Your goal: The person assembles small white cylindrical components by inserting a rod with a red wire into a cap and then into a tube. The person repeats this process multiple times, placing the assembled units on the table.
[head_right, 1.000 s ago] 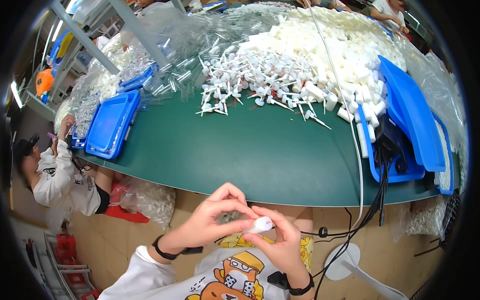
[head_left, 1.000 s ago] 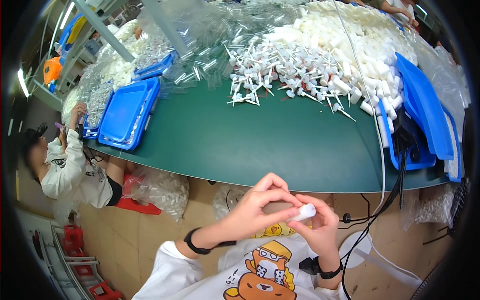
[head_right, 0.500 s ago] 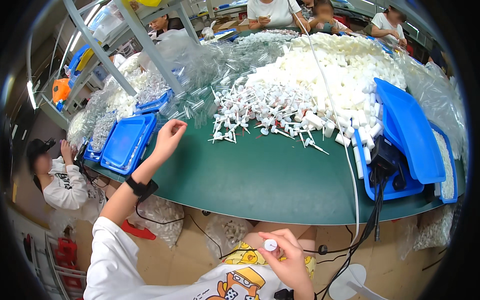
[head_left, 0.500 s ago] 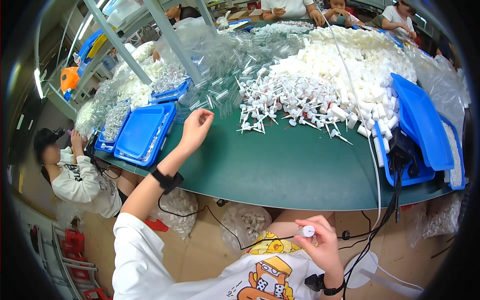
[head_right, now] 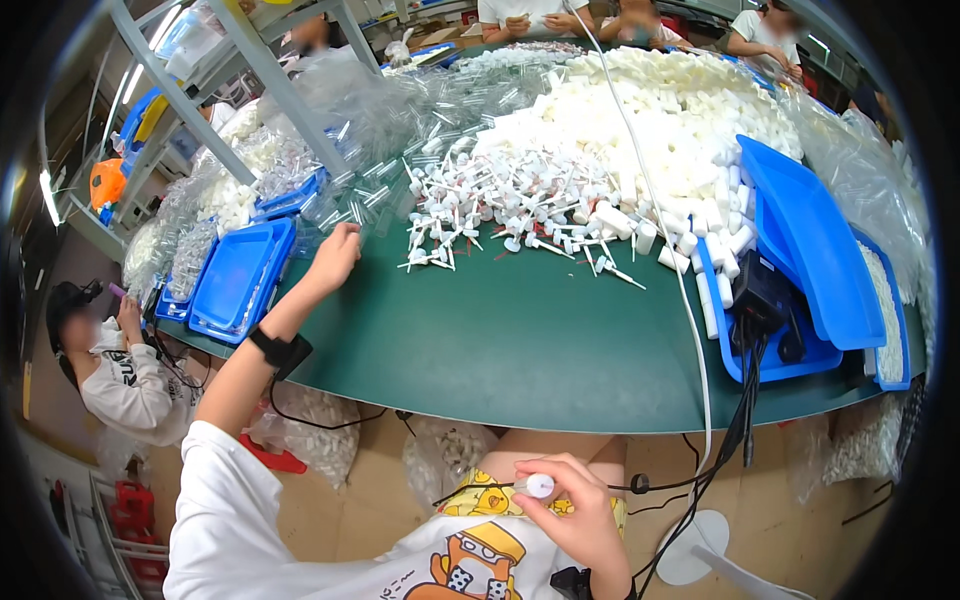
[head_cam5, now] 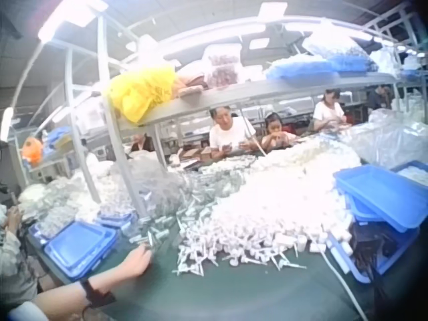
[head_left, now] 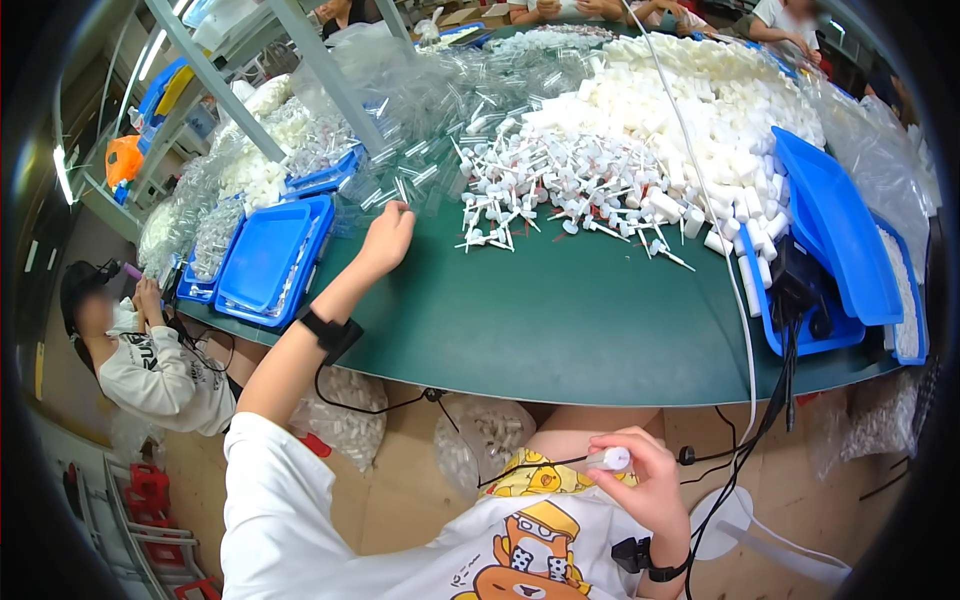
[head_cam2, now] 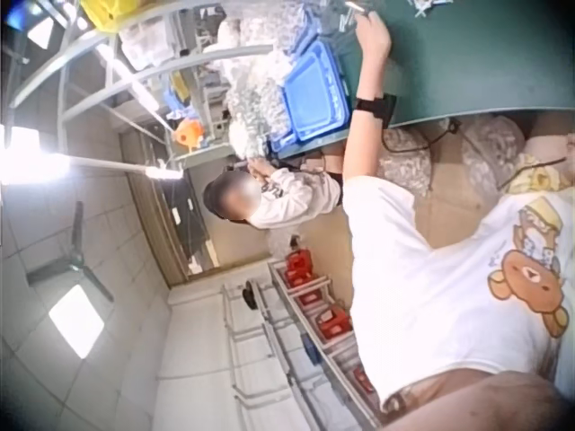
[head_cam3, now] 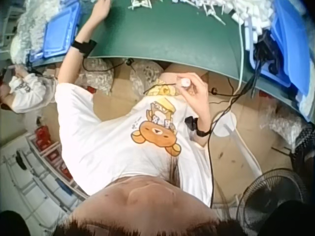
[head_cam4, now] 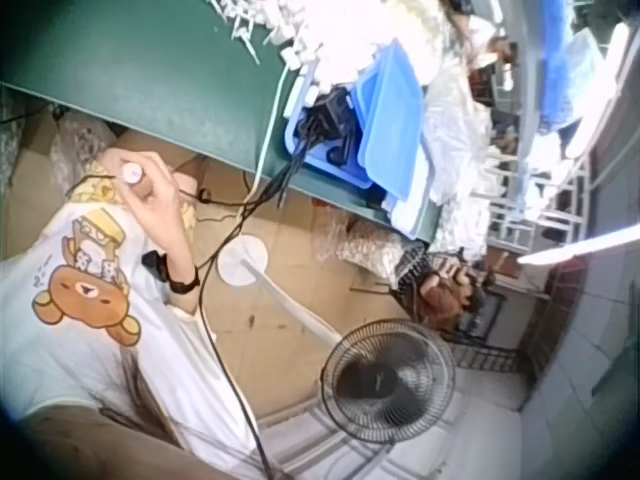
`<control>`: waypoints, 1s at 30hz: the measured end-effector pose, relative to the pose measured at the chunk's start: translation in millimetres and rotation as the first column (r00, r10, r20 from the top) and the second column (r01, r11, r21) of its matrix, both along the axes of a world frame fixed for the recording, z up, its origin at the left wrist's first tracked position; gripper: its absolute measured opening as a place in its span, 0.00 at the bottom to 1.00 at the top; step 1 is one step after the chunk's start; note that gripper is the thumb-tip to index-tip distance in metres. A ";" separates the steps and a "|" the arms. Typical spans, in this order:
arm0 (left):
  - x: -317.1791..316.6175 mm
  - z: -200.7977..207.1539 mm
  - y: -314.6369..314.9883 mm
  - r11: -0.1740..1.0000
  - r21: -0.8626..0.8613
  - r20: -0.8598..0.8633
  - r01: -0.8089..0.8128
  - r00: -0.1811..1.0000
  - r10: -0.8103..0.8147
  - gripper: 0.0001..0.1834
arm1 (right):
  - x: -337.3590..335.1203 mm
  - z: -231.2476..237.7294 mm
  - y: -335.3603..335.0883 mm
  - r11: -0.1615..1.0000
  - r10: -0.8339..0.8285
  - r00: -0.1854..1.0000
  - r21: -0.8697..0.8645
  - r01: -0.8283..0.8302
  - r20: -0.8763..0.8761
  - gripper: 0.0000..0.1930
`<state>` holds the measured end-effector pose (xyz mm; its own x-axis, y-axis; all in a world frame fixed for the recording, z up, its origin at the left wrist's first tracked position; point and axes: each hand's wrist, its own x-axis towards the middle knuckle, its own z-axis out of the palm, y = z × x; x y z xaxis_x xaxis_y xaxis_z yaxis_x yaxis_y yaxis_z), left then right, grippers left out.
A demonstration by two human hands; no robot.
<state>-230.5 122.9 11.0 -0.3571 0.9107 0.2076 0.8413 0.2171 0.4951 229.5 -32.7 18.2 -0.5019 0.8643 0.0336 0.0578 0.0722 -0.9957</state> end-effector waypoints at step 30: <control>251.1 12.7 -203.8 0.589 0.281 0.404 0.758 0.463 -0.789 0.18 | -4.6 12.0 9.9 0.959 0.130 0.987 0.266 -0.100 -0.096 0.15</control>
<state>20.6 -80.9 23.6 0.4297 0.8544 0.2921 0.3270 -0.4488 0.8317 224.9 -22.8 30.1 -0.5778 0.7548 0.3105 -0.0768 0.3284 -0.9414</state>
